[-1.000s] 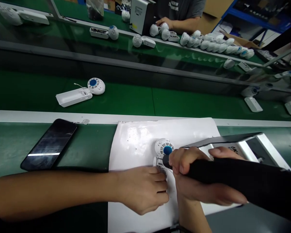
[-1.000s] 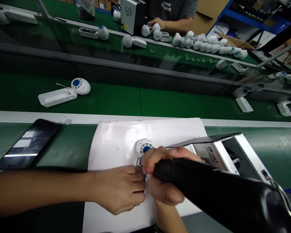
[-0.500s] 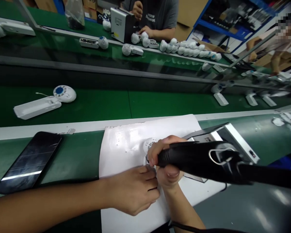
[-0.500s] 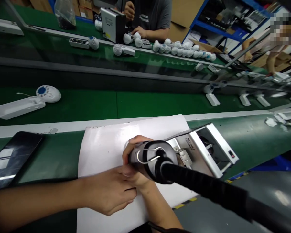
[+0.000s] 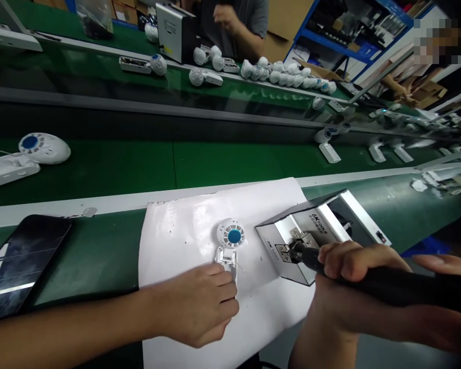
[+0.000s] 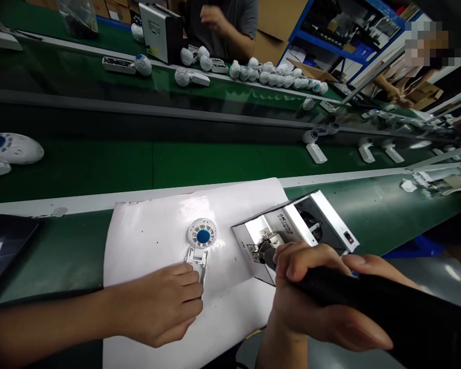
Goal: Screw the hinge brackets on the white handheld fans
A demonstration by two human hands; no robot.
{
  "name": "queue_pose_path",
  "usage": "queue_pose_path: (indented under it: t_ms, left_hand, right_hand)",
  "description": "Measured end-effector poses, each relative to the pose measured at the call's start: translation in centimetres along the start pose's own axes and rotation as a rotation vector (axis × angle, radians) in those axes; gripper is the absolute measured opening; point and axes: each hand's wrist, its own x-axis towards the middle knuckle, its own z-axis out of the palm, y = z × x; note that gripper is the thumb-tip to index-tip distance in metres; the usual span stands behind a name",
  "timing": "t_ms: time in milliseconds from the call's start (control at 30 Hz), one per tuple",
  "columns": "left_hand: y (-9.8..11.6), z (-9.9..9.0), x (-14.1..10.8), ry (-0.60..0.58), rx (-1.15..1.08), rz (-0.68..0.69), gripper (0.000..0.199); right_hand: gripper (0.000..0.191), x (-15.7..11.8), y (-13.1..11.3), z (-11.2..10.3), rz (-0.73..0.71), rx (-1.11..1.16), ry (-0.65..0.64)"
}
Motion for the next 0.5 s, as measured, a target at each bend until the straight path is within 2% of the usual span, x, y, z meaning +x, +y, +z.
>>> queue_pose_path:
  t_ms: [67,167,233,300,367,433,500]
  left_hand:
    - [0.0,0.0,0.0,-0.007,-0.004,0.003,0.016]
    - [-0.1,0.0,0.1,-0.018,-0.005,0.001,0.014]
    - [-0.2,0.1,0.1,-0.019,-0.001,0.002,0.013]
    - [-0.2,0.2,0.1,-0.014,0.005,0.008,0.013]
    - [-0.3,0.3,0.2,0.002,0.018,0.012,0.014]
    - [-0.3,0.4,0.2,0.025,0.03,0.017,0.014]
    - [-0.3,0.5,0.2,0.041,0.038,0.022,0.015]
  right_hand:
    - [0.057,-0.7,-0.4,0.0,0.019,0.049,-0.034]
    - [0.058,-2.0,-1.4,0.7,0.144,0.193,-0.18]
    - [0.047,-2.7,-1.9,2.1,0.224,0.301,-0.25]
    - [0.042,-3.1,-2.0,3.9,0.237,0.38,-0.282]
    - [0.049,-3.3,-1.6,5.3,0.224,0.416,-0.306]
    - [0.059,-3.4,-0.9,6.2,0.211,0.433,-0.325]
    - [0.055,-3.7,-0.1,6.6,0.211,0.438,-0.326]
